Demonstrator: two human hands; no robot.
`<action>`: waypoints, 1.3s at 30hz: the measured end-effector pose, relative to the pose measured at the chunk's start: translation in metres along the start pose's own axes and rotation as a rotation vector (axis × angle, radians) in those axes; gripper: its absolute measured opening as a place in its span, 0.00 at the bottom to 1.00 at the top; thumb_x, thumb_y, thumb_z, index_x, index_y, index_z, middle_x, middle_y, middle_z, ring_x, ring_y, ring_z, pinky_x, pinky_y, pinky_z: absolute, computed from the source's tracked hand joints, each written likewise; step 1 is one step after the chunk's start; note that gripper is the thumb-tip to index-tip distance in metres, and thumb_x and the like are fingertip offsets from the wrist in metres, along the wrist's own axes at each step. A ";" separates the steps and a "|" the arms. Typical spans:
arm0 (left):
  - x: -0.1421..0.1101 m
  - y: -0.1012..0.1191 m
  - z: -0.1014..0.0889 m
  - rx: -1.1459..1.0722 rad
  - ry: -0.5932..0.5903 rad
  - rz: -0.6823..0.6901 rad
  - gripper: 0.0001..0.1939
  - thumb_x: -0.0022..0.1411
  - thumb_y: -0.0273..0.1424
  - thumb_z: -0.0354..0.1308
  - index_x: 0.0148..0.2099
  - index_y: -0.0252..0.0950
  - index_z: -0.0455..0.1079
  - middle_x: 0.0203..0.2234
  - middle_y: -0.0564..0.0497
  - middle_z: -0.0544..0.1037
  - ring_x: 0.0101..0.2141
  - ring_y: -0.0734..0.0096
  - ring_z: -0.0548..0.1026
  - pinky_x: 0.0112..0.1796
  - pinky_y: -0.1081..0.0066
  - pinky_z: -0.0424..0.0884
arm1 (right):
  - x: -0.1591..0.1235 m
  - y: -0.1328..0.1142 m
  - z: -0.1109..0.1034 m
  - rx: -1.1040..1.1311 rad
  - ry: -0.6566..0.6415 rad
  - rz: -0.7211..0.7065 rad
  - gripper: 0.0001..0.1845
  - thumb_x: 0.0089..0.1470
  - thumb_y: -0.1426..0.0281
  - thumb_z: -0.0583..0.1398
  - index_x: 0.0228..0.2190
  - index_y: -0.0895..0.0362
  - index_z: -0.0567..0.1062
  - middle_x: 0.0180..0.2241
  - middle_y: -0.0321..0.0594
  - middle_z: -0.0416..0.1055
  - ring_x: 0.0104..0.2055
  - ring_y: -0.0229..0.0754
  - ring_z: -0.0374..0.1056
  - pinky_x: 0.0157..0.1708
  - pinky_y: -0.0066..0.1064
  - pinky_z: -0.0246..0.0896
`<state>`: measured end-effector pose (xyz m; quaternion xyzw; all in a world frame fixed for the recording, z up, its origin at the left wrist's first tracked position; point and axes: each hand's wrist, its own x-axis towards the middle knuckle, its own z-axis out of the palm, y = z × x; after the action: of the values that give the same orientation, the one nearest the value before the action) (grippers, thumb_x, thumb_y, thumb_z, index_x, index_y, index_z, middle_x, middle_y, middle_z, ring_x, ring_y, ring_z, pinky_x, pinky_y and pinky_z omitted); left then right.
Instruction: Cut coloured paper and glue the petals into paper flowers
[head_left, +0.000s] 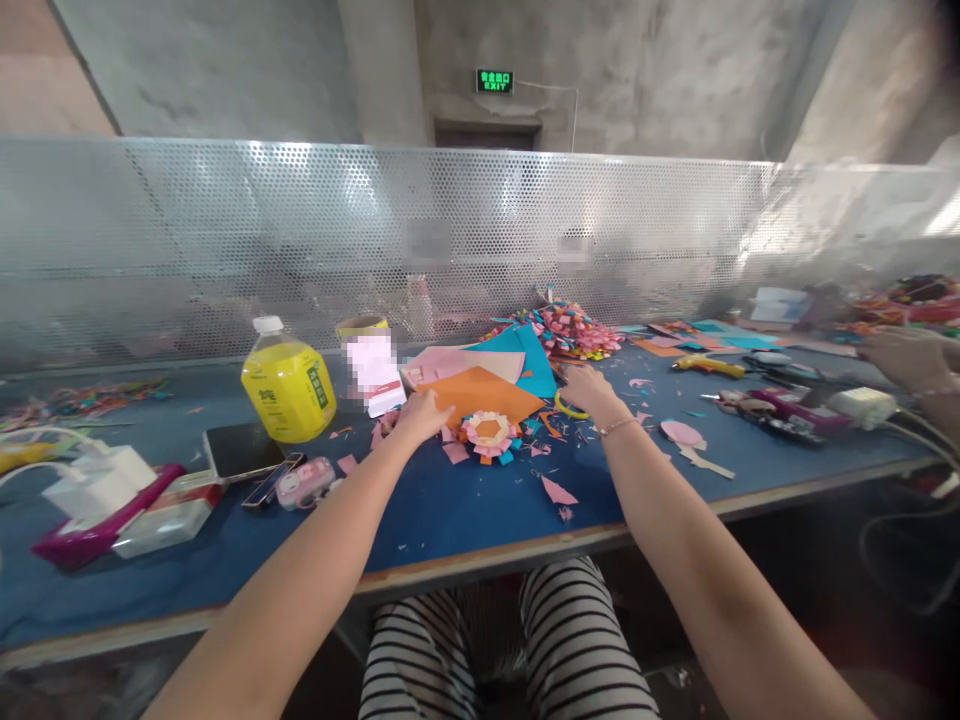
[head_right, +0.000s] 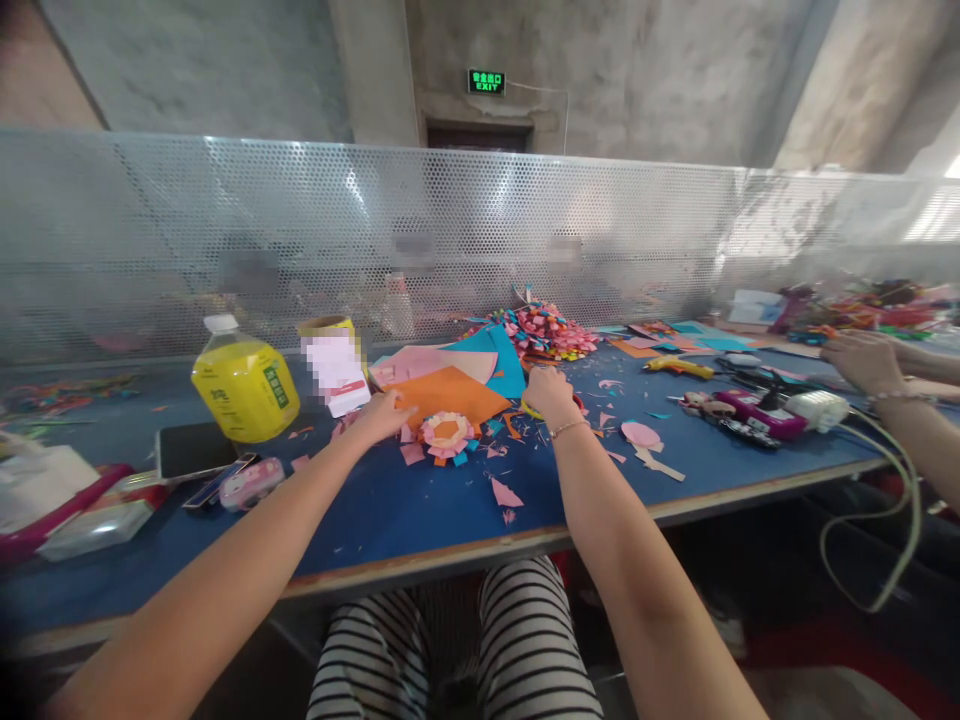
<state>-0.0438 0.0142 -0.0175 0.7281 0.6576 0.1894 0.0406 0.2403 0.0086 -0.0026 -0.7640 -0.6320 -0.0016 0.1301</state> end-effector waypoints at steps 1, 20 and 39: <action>-0.001 0.001 0.000 0.071 -0.042 -0.040 0.21 0.52 0.41 0.53 0.43 0.30 0.67 0.39 0.33 0.73 0.42 0.50 0.71 0.39 0.63 0.65 | 0.002 0.005 0.002 -0.057 -0.075 0.062 0.21 0.46 0.72 0.55 0.44 0.62 0.71 0.46 0.57 0.66 0.47 0.53 0.64 0.39 0.36 0.60; -0.008 0.012 -0.009 -0.037 0.102 0.055 0.20 0.53 0.20 0.45 0.48 0.37 0.62 0.40 0.45 0.75 0.44 0.62 0.71 0.44 0.62 0.62 | 0.016 0.018 0.018 0.341 0.096 0.178 0.22 0.40 0.67 0.61 0.39 0.65 0.68 0.34 0.54 0.71 0.38 0.52 0.69 0.33 0.33 0.61; -0.006 0.011 -0.011 -0.158 0.217 0.171 0.16 0.54 0.22 0.45 0.37 0.38 0.72 0.36 0.49 0.77 0.39 0.64 0.74 0.42 0.67 0.66 | 0.007 0.003 -0.004 0.703 0.932 -0.042 0.35 0.41 0.61 0.60 0.49 0.58 0.56 0.48 0.52 0.56 0.52 0.52 0.54 0.50 0.49 0.49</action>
<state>-0.0371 0.0043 -0.0053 0.7513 0.5766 0.3210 0.0102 0.2452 0.0143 0.0020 -0.5809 -0.4858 -0.1305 0.6399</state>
